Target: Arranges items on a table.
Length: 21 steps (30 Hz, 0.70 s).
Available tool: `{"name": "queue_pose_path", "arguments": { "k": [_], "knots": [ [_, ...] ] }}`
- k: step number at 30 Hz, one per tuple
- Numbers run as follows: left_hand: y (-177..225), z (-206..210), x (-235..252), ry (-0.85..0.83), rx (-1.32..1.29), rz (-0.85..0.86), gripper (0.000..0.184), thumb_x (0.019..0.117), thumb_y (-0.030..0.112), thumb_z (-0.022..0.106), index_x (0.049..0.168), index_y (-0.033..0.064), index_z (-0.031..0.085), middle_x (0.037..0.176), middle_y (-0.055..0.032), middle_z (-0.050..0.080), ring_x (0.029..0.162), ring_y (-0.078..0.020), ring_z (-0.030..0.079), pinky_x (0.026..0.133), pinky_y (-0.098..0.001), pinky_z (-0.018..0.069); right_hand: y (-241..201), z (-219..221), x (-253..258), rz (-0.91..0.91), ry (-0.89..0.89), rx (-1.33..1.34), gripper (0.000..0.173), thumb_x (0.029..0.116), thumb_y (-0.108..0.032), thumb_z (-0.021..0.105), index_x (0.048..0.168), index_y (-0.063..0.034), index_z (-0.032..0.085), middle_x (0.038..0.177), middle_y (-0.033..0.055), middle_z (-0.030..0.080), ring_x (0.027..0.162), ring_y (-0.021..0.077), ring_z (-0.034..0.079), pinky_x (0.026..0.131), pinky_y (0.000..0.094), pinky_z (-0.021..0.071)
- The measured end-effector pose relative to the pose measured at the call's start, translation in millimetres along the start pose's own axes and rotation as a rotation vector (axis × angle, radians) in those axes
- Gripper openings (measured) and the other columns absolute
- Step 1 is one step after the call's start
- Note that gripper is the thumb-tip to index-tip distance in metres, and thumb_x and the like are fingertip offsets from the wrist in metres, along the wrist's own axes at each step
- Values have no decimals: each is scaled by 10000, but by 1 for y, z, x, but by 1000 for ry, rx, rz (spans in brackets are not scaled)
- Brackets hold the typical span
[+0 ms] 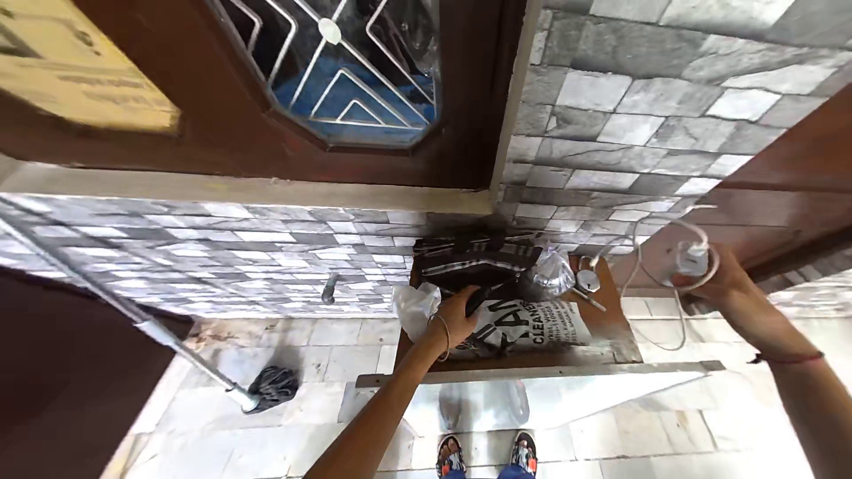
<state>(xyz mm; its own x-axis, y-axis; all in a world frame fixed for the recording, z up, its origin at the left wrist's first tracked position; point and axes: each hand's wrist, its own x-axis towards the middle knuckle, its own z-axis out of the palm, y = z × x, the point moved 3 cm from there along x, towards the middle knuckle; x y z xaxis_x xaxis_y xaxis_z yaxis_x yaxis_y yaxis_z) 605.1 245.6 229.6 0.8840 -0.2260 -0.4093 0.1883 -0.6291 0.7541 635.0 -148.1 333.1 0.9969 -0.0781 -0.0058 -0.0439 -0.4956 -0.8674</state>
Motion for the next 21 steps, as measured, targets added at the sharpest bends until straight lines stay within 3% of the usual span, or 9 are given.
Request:
{"name": "queue_pose_path", "arguments": {
  "k": [2, 4, 6, 7, 8, 10, 12, 17, 21],
  "knots": [
    [6, 10, 7, 50, -93, -21, 405, 1048, 80, 535, 1441, -13, 502, 1227, -238, 649, 1107, -346, 633, 1001, -490, 482, 15, 4, 2, 100, -33, -114, 593, 901, 83, 666, 1420, 59, 380, 1304, 234, 569, 1095, 249, 642, 905, 396, 544],
    [16, 24, 16, 133, -167, -33, 390, 1037, 85, 563, 1409, -27, 524, 1208, -247, 653, 1094, -348, 640, 993, -499, 489, 37, 11, 9, 173, -90, -180, 606, 907, 45, 687, 1423, 97, 374, 1376, 296, 518, 1171, 328, 610, 958, 449, 523],
    [28, 40, 29, 217, -228, -61, 400, 1033, 105, 591, 1399, -39, 522, 1219, -241, 659, 1117, -338, 646, 1013, -491, 491, 69, 20, 19, 151, -138, -200, 617, 898, 26, 720, 1410, 130, 391, 1354, 329, 529, 1184, 365, 603, 976, 467, 518],
    [34, 48, 38, 261, -254, -82, 423, 1030, 110, 605, 1410, -44, 504, 1237, -232, 661, 1139, -330, 647, 1030, -479, 489, 96, 26, 28, 47, -139, -197, 622, 879, -3, 751, 1375, 158, 414, 1266, 342, 577, 1101, 360, 645, 905, 447, 558],
    [40, 56, 48, 305, -269, -115, 455, 1026, 115, 619, 1429, -46, 482, 1256, -229, 663, 1160, -334, 651, 1041, -479, 490, 124, 34, 37, -50, -114, -182, 637, 832, -23, 787, 1325, 178, 439, 1161, 343, 617, 994, 350, 681, 811, 427, 592],
    [49, 70, 65, 409, -280, -198, 526, 1019, 132, 635, 1474, -40, 434, 1267, -249, 653, 1167, -380, 640, 1037, -526, 480, 137, 51, 52, 194, -221, -206, 767, 827, -31, 815, 1430, 112, 363, 1295, 304, 581, 1151, 354, 629, 966, 468, 532],
    [54, 80, 77, 531, -294, -268, 562, 1019, 159, 637, 1495, -29, 406, 1244, -269, 654, 1148, -421, 640, 1013, -571, 487, 156, 71, 66, 262, -274, -252, 860, 802, -82, 842, 1477, 83, 335, 1357, 315, 553, 1232, 421, 583, 1032, 559, 481],
    [66, 93, 89, 785, -330, -344, 676, 976, 166, 711, 1526, -1, 356, 1277, -294, 626, 1164, -453, 625, 996, -597, 486, 132, 118, 62, 354, -452, -603, 895, 894, -292, 779, 1539, 52, 262, 1439, 339, 485, 1263, 489, 563, 1006, 619, 474],
    [70, 99, 99, 931, -312, -382, 685, 964, 148, 722, 1521, -3, 354, 1401, -289, 554, 1256, -440, 586, 1049, -581, 467, 125, 145, 48, 368, -557, -777, 774, 978, -212, 640, 1575, 16, 203, 1512, 303, 429, 1280, 451, 568, 1010, 567, 491]
  ]
}}
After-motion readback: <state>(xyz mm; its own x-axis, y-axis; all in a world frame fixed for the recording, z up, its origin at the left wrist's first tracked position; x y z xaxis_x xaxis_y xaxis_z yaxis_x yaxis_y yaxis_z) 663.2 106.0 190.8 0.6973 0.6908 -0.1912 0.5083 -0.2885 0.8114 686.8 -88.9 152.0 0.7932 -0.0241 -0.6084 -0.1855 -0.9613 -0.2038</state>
